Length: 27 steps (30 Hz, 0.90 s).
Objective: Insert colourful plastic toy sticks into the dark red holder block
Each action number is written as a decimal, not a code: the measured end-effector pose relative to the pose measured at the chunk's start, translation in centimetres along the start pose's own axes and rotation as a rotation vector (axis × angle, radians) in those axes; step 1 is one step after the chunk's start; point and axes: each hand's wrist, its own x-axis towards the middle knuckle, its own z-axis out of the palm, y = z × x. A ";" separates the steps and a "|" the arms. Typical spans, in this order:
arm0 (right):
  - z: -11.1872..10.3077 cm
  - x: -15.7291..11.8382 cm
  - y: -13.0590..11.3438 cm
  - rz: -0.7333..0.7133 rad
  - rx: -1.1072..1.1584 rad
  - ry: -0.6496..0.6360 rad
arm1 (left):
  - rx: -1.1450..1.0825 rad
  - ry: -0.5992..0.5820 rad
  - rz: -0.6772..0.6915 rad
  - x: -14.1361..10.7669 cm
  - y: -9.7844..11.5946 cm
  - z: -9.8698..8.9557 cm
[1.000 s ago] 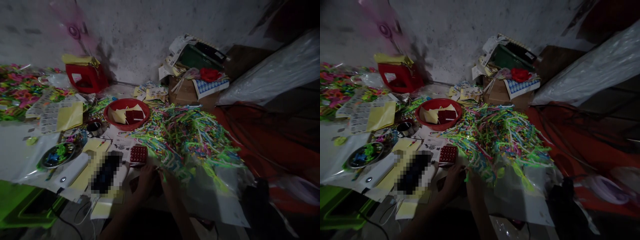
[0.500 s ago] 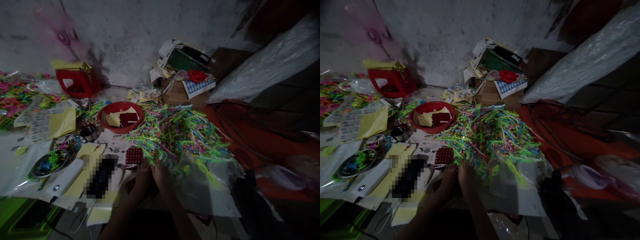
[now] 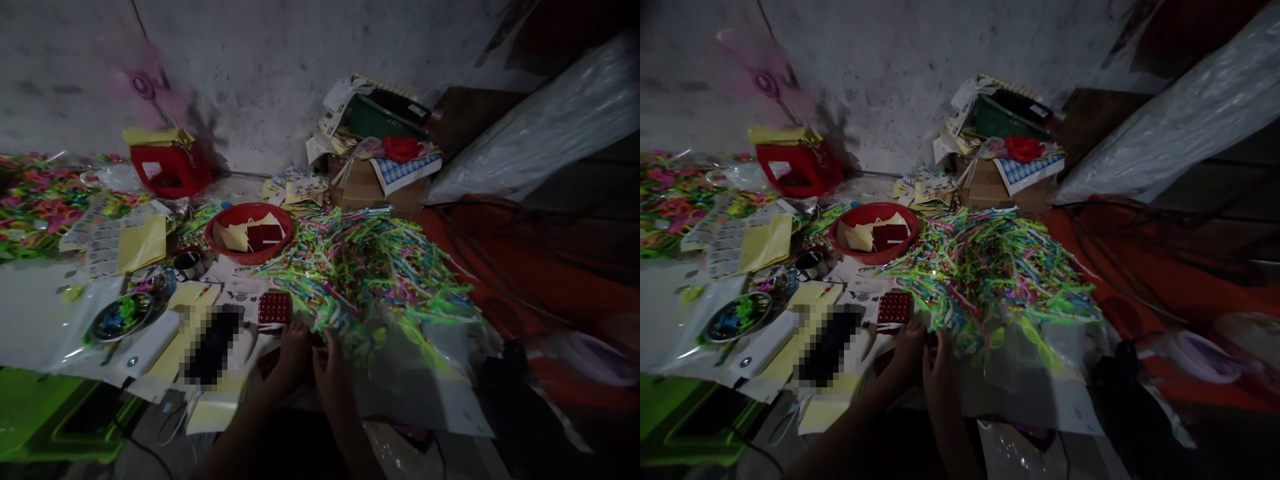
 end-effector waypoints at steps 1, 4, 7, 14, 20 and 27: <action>0.0 -1.4 0.7 -0.040 -0.003 0.034 | 0.006 0.005 0.001 0.1 0.0 0.1; 0.5 -5.1 2.9 -0.187 -0.155 0.029 | 0.018 0.028 0.009 0.3 0.1 0.3; 1.2 -7.0 5.0 -0.270 -0.235 -0.051 | 0.020 0.074 0.025 -0.8 -0.2 0.3; 1.8 -5.8 6.6 -0.283 -0.253 -0.183 | 0.139 0.136 0.257 -8.4 -4.1 1.0; 1.4 -1.1 3.7 -0.249 -0.224 -0.393 | 0.374 0.282 0.185 -9.1 -4.0 3.1; -2.2 0.9 4.0 -0.219 -0.103 -0.381 | 0.376 0.374 0.053 -6.9 0.5 6.0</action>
